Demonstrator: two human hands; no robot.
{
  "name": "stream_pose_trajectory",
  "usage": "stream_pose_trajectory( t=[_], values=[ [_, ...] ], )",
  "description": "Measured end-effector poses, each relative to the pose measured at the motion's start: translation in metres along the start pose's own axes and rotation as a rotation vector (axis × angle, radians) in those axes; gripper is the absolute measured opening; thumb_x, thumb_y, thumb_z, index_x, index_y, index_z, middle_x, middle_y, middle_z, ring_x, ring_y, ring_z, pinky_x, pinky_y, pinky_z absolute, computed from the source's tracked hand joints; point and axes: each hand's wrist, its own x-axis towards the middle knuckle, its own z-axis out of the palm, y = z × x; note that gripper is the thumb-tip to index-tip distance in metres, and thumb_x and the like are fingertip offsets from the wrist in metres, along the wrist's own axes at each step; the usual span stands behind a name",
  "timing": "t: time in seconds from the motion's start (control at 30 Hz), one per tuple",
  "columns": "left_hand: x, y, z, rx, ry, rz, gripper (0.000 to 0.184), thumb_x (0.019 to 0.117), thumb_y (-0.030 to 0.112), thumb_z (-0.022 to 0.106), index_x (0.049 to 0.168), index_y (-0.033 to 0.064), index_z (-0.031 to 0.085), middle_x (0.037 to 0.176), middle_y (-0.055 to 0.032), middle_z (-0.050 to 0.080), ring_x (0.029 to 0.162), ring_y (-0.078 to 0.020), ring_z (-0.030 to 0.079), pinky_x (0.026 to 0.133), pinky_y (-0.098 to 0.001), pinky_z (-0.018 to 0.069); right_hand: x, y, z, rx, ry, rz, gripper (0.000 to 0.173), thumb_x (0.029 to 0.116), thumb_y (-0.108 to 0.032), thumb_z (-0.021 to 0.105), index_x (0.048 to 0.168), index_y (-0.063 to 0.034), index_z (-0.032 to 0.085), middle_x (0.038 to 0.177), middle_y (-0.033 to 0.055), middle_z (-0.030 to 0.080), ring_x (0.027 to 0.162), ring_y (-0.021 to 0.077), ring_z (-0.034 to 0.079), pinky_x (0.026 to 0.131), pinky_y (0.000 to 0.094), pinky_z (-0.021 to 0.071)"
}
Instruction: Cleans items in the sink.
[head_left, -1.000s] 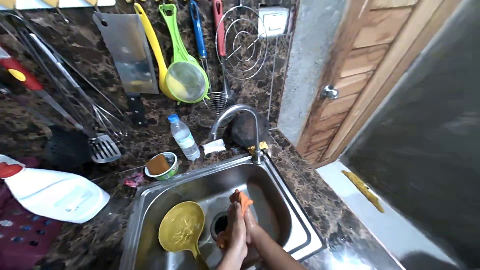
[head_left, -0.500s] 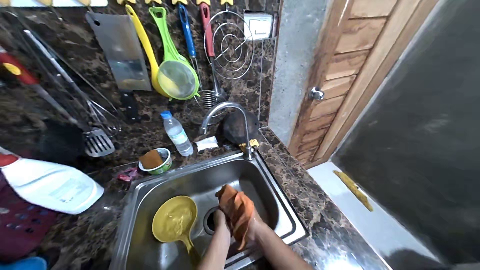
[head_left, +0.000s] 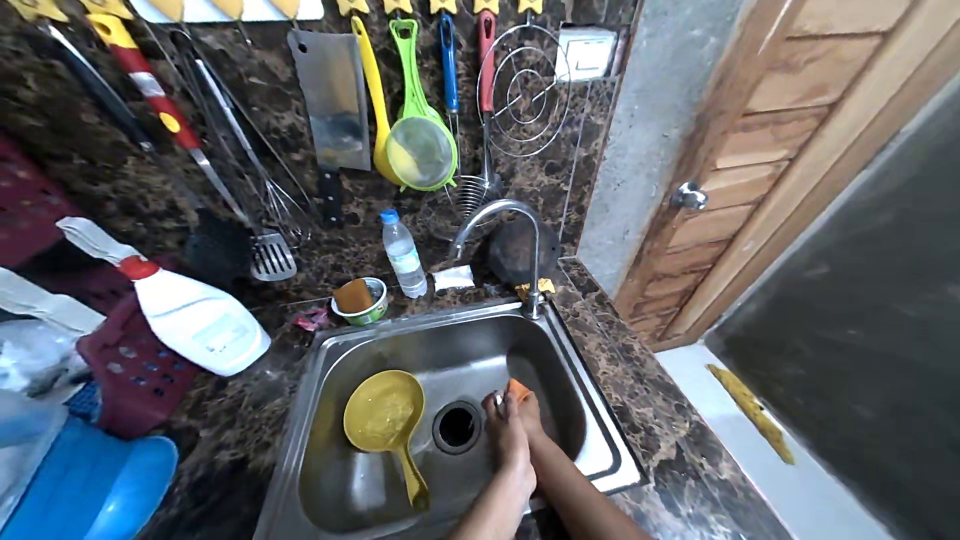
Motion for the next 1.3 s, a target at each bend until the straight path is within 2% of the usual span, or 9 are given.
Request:
stream_pose_trajectory(
  t=[0.17, 0.33, 0.43, 0.6, 0.7, 0.83, 1.0, 1.13, 1.3],
  values=[
    [0.042, -0.009, -0.02, -0.264, -0.034, -0.21, 0.044, 0.1122, 0.034, 0.033, 0.125, 0.0007, 0.058, 0.109, -0.0177, 0.063, 0.096, -0.0264, 0.061, 0.082, -0.0452, 0.0526, -0.021, -0.008, 0.0, 0.607, -0.178, 0.019, 0.018, 0.1078, -0.008, 0.039, 0.112, -0.0033, 0.055, 0.085, 0.0059, 0.062, 0.073, 0.012, 0.062, 0.066, 0.0298, 0.055],
    [0.007, -0.004, 0.005, -0.062, -0.006, -0.152, 0.045, 0.1126, 0.031, 0.038, 0.144, 0.0001, 0.047, 0.144, -0.0244, 0.052, 0.132, -0.0353, 0.05, 0.109, -0.0539, 0.0416, 0.014, 0.007, -0.007, -0.182, -0.048, 0.057, 0.051, 0.1032, -0.026, 0.06, 0.142, 0.0054, 0.051, 0.139, 0.0263, 0.058, 0.131, 0.035, 0.057, 0.111, 0.049, 0.0434],
    [0.02, -0.001, 0.006, -0.107, 0.019, -0.102, 0.039, 0.1106, 0.025, 0.045, 0.138, -0.0016, 0.052, 0.134, -0.0248, 0.057, 0.123, -0.0344, 0.055, 0.103, -0.0524, 0.0457, 0.008, 0.001, -0.006, -0.14, -0.08, 0.081, 0.041, 0.1054, -0.026, 0.056, 0.132, 0.0056, 0.057, 0.127, 0.0257, 0.063, 0.12, 0.0335, 0.062, 0.104, 0.0488, 0.0478],
    [0.088, 0.005, -0.019, 0.253, -0.073, -0.118, 0.036, 0.1055, 0.005, 0.043, 0.141, 0.0015, 0.049, 0.128, -0.026, 0.056, 0.108, -0.0349, 0.057, 0.088, -0.0518, 0.0489, -0.013, 0.01, -0.016, 0.344, -0.312, 0.143, 0.026, 0.1102, -0.014, 0.037, 0.125, -0.0015, 0.055, 0.091, 0.0075, 0.063, 0.075, 0.0146, 0.063, 0.068, 0.0342, 0.0556],
    [0.128, 0.034, -0.032, 0.556, -0.189, -0.011, 0.055, 0.0961, -0.004, 0.056, 0.149, 0.004, 0.044, 0.138, -0.0306, 0.053, 0.115, -0.0426, 0.06, 0.089, -0.0571, 0.0534, -0.012, 0.017, -0.026, 0.695, -0.373, 0.251, 0.04, 0.1131, -0.029, 0.022, 0.116, -0.0065, 0.056, 0.084, 0.008, 0.065, 0.073, 0.0182, 0.066, 0.066, 0.0361, 0.0572],
    [0.153, 0.088, -0.013, 0.487, -0.087, 0.119, 0.062, 0.0955, 0.007, 0.071, 0.146, -0.0031, 0.037, 0.131, -0.0319, 0.055, 0.099, -0.0374, 0.069, 0.079, -0.0463, 0.0608, -0.017, 0.009, -0.035, 0.922, -0.301, 0.284, 0.053, 0.112, -0.043, 0.014, 0.116, -0.0082, 0.054, 0.088, 0.0105, 0.068, 0.079, 0.0217, 0.069, 0.068, 0.0395, 0.0594],
    [0.164, 0.122, 0.037, -0.004, 0.022, 0.082, 0.045, 0.1108, 0.011, 0.042, 0.152, -0.001, 0.028, 0.14, -0.0332, 0.046, 0.104, -0.038, 0.065, 0.084, -0.0464, 0.058, -0.014, 0.005, -0.03, 0.974, -0.225, 0.305, 0.057, 0.1111, -0.048, 0.012, 0.121, -0.0089, 0.052, 0.093, 0.0115, 0.065, 0.083, 0.0227, 0.067, 0.071, 0.0421, 0.0577],
    [0.172, 0.125, 0.058, -0.175, 0.024, 0.069, 0.041, 0.1064, -0.003, 0.041, 0.147, -0.0048, 0.04, 0.145, -0.0296, 0.048, 0.117, -0.0356, 0.062, 0.094, -0.0436, 0.0561, -0.01, 0.009, -0.028, 0.948, -0.182, 0.352, 0.063, 0.1095, -0.053, 0.009, 0.122, -0.0089, 0.052, 0.093, 0.012, 0.064, 0.084, 0.0235, 0.065, 0.072, 0.044, 0.0569],
    [0.167, 0.095, 0.044, 0.064, -0.086, 0.111, 0.046, 0.1071, 0.004, 0.047, 0.151, -0.0043, 0.036, 0.141, -0.0311, 0.05, 0.115, -0.0376, 0.061, 0.094, -0.0465, 0.0529, -0.011, 0.007, -0.027, 0.856, -0.153, 0.249, 0.063, 0.1107, -0.048, 0.006, 0.123, -0.0063, 0.051, 0.09, 0.0123, 0.063, 0.079, 0.0232, 0.064, 0.07, 0.0426, 0.0559]
  ],
)
